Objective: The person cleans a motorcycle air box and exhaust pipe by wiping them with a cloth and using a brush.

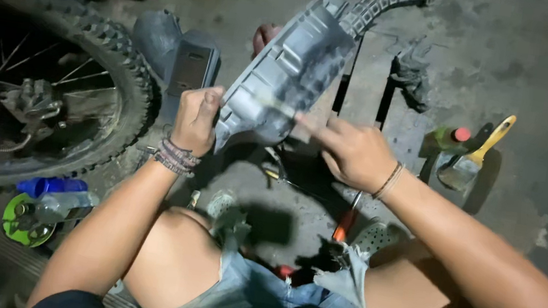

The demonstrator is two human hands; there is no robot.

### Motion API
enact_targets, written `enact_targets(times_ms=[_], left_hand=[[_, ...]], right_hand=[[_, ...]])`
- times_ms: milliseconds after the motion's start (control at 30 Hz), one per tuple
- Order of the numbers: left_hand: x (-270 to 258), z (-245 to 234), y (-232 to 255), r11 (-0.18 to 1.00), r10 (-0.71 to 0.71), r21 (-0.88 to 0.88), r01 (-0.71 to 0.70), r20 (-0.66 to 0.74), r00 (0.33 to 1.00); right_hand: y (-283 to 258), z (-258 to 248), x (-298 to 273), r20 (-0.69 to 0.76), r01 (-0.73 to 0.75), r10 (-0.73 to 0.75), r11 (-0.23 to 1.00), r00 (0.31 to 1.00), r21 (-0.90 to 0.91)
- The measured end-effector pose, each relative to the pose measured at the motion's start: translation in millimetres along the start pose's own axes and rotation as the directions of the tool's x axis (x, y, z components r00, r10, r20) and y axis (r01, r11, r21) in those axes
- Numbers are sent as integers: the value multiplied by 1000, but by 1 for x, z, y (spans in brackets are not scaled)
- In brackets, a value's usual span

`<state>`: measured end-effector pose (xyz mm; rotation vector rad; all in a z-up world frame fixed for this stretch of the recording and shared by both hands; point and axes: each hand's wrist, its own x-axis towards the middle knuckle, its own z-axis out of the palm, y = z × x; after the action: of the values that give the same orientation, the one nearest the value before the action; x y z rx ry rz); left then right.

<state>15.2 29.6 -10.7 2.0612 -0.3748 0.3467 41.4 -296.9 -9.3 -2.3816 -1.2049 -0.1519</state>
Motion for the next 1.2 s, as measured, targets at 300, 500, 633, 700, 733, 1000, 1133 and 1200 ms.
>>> enact_targets(times_ms=[300,500,633,700,733,1000,1133,1200], left_hand=[[2,4,4,982,-36,-185,36,7,999],[-10,12,-57,967,-44,-249,52,38,998],[2,7,-14,957,-49,-285,56,30,998],[8,6,2,949,-7,-315,24,57,998],[5,6,0,947,-9,-319,27,58,998],[10,7,11,969,18,-248,-9,35,999],[-5,12,-9,955,-58,-296,25,-103,993],[-2,10,-32,962,-24,-272,37,52,998]], right_hand=[[-30,12,3,85,9,-3,998,996,-69],[-11,44,3,-12,-48,47,979,999,-196],[-19,18,13,-17,22,-27,976,1000,-214],[-9,9,20,-181,-153,109,956,977,-251],[-20,14,16,-178,-154,111,955,978,-252],[20,25,25,-155,-56,19,969,988,-239],[-33,9,25,-31,49,-58,972,998,-231],[10,15,32,-115,-73,48,972,992,-224]])
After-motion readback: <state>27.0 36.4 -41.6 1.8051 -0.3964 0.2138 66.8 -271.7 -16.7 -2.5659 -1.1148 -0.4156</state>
